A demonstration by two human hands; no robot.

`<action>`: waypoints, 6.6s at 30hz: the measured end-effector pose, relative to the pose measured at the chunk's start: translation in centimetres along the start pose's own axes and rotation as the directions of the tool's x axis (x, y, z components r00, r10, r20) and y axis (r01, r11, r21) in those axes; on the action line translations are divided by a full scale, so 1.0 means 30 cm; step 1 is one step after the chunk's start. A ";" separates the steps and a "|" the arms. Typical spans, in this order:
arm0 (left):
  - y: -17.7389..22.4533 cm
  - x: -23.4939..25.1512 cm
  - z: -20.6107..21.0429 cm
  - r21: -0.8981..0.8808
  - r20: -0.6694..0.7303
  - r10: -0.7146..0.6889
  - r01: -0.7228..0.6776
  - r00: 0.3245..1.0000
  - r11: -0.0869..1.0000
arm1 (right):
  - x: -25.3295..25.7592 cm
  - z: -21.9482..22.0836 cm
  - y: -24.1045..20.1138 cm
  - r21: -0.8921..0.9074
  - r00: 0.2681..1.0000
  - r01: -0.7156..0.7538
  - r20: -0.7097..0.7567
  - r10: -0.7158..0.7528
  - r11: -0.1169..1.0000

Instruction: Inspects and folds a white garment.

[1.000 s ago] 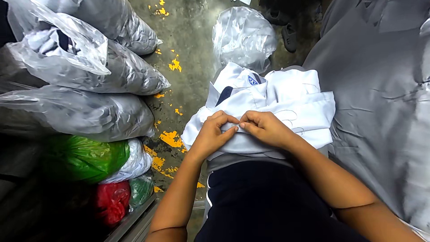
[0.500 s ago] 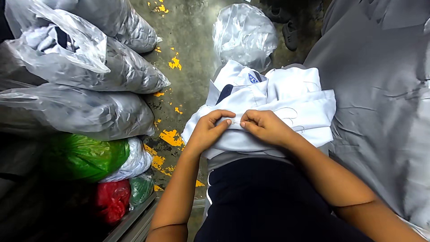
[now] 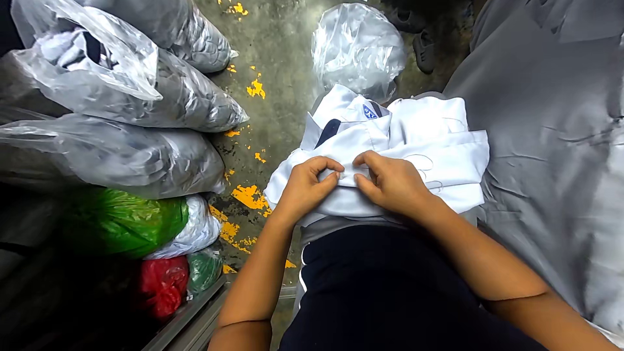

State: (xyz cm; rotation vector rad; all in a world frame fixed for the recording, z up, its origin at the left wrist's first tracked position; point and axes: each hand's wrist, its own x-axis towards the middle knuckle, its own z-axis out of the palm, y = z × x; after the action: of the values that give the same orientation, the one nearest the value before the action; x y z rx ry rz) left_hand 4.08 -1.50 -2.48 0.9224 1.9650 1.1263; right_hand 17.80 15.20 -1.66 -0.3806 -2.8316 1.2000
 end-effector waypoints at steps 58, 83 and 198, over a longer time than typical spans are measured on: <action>0.067 -0.028 0.062 0.284 -0.260 -0.025 0.101 0.965 0.954 | -0.025 -0.058 -0.008 -0.057 0.973 -0.131 0.186 0.139 0.990; 0.076 -0.052 0.059 0.273 -0.292 -0.051 0.135 0.955 0.953 | -0.014 0.091 -0.086 -0.111 0.984 0.005 -0.177 -0.024 0.994; -0.043 -0.093 -0.011 0.444 0.046 0.829 -0.754 0.558 0.483 | 0.163 -0.143 0.018 0.303 0.848 0.158 0.445 -0.287 0.940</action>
State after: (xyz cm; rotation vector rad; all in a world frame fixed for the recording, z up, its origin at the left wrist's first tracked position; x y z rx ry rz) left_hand 4.96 -4.43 -2.92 2.2288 1.9627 1.2957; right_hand 13.75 19.75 0.70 0.3091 -2.9180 1.7867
